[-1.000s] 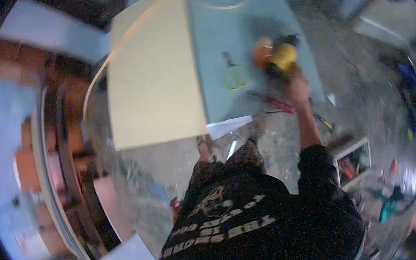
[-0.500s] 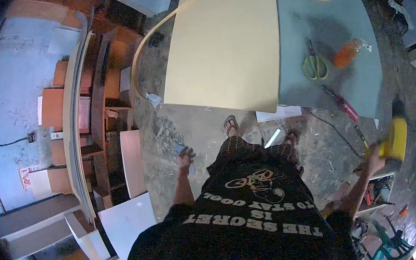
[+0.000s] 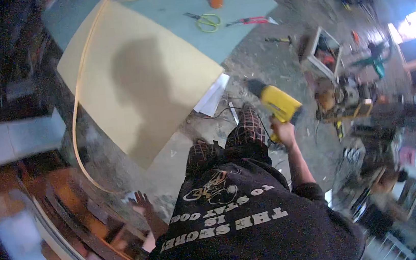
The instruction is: The person applies edge banding to a wooden panel by heating the adhesive with a heat gun and pressing the strip onto the edge by hand, then uses a small block to rub and secure the bond.
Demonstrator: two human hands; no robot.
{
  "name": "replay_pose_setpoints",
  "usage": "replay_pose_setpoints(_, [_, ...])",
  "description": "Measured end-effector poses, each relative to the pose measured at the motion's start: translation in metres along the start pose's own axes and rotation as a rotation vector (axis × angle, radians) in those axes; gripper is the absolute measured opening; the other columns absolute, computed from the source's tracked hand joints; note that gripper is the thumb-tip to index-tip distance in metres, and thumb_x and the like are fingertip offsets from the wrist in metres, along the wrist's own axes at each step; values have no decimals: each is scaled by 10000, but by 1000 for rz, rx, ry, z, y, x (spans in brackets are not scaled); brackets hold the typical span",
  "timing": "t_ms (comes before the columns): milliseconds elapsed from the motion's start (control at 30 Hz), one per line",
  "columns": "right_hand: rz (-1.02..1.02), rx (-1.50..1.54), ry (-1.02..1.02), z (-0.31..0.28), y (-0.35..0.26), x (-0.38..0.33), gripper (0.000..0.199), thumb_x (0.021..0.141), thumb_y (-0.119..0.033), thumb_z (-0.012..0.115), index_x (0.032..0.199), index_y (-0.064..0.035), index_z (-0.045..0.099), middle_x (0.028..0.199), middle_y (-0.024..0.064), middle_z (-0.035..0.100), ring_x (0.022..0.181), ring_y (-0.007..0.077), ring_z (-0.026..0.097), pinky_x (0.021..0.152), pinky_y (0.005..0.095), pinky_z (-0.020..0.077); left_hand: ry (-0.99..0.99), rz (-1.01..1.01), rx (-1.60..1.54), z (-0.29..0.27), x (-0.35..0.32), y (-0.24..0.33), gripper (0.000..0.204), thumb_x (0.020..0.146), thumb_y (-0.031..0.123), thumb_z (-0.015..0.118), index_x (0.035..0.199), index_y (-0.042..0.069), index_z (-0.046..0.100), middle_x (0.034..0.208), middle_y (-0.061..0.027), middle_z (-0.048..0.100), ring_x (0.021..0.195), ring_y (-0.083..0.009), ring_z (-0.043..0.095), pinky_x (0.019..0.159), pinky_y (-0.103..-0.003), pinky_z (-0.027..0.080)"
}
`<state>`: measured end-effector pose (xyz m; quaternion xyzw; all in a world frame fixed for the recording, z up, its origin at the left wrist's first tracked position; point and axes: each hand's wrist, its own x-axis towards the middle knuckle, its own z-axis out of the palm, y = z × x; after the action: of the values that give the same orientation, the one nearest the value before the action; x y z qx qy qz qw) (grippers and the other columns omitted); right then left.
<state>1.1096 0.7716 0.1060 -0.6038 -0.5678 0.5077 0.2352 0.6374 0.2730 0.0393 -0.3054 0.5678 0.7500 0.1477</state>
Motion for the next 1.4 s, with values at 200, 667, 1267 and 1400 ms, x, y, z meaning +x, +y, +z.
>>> replay_pose_setpoints(200, [124, 560, 51, 100, -27, -26, 203, 846, -154, 658, 1008, -39, 616, 761, 12, 593, 617, 121, 556, 552, 263, 458, -123, 3, 202, -26, 60, 57, 687, 940, 514, 474, 1491, 149, 286, 1495, -105, 394, 1373, -310, 374, 1122, -503, 290])
replay_pose_setpoints(667, [33, 745, -96, 221, 5, -96, 161, 846, -204, 584, 926, -69, 619, 681, 32, 571, 509, 145, 543, 474, 291, 471, -463, -103, 719, -35, 164, 156, 501, 884, 374, 633, 1291, 127, 476, 1176, -35, 582, 1069, -224, 572, 811, -426, 448])
replay_pose_setpoints(1267, [117, 855, -31, 441, 38, -367, 189, 830, -183, 571, 895, -7, 593, 680, 73, 583, 526, 178, 573, 487, 311, 488, -751, -4, 1063, 2, 263, 270, 465, 885, 378, 641, 1221, 88, 505, 1147, -48, 593, 979, -185, 578, 730, -354, 473])
replay_pose_setpoints(1400, [488, 947, -7, 461, 44, -368, 194, 879, -264, 537, 864, -73, 571, 648, 58, 559, 524, 187, 572, 488, 330, 488, -838, 9, 1126, 13, 275, 285, 436, 902, 369, 628, 1220, 99, 501, 1139, -45, 594, 983, -174, 579, 779, -351, 466])
